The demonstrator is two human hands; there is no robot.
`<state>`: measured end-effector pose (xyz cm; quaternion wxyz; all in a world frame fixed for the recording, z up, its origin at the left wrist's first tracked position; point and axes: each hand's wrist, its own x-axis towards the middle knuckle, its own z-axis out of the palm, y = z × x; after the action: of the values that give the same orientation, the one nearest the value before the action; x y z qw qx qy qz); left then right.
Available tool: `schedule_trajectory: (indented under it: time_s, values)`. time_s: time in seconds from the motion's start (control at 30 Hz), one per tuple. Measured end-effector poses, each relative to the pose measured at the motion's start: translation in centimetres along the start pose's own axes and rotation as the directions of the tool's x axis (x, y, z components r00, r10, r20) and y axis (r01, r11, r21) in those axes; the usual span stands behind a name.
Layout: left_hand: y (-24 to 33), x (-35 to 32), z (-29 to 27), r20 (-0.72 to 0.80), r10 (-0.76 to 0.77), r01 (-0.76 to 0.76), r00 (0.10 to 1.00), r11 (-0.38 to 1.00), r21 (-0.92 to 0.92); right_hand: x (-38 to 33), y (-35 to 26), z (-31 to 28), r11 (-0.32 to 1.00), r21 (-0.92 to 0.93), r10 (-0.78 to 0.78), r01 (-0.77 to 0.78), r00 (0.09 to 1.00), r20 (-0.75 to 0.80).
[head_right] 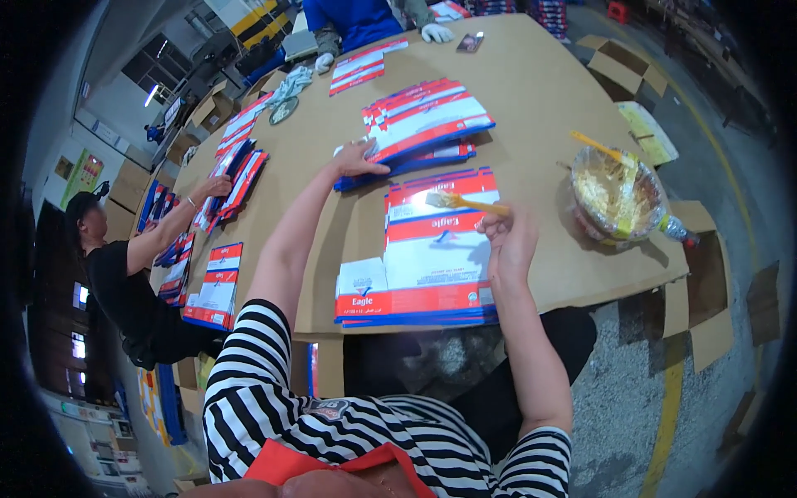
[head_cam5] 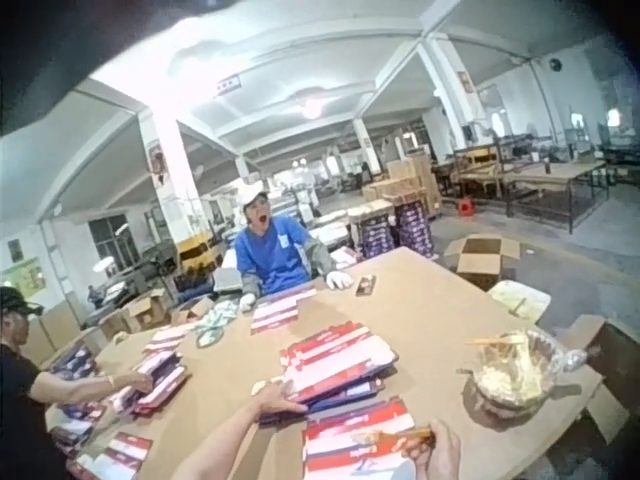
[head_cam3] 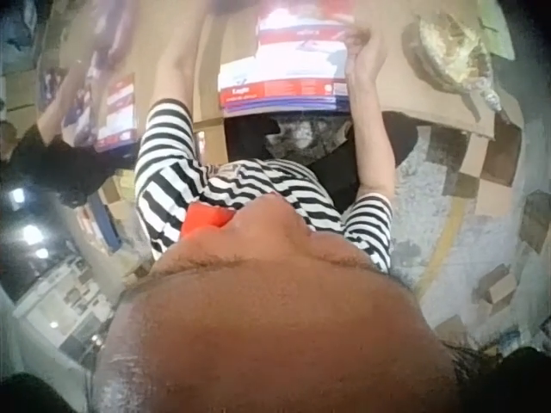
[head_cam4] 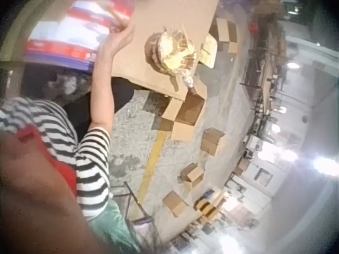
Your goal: Applying glue to the edges of paper envelopes or folders using a handheld brush.
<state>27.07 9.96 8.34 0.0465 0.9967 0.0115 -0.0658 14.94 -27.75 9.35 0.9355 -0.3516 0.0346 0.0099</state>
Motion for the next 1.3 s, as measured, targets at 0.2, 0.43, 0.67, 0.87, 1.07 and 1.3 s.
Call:
schedule_trajectory:
  time_s: [0.2,0.43,0.67,0.87,1.07,1.3]
  values:
    - [1.1,-1.2,0.1,0.064,-0.038,0.038,0.997,0.999,0.014,0.1,0.6,-1.4,0.999,0.027,0.047,-0.046,0.997,-0.061]
    - [1.3,-4.5,-2.6,-0.212,0.12,-0.154,0.97,0.977,-0.148,-0.1,-0.6,0.2,0.996,0.034,0.082,-0.082,0.997,0.005]
    - [4.2,-16.3,-4.0,-0.372,0.207,-0.279,0.905,0.948,-0.152,-0.8,-3.1,0.2,0.976,0.213,0.011,-0.039,0.991,0.132]
    - [7.8,-28.5,2.1,-0.114,0.272,-0.29,0.955,0.936,-0.197,-2.8,-2.5,0.0,1.0,-0.03,0.017,-0.011,0.98,0.199]
    - [6.5,-29.2,5.1,0.001,0.263,-0.26,0.965,0.953,-0.154,-4.3,4.5,-2.1,0.92,0.131,0.385,-0.369,0.914,-0.129]
    - [6.8,-28.7,6.1,-0.047,0.212,-0.217,0.976,0.969,-0.121,-4.9,3.4,-1.5,0.979,-0.17,0.107,-0.111,0.994,-0.027]
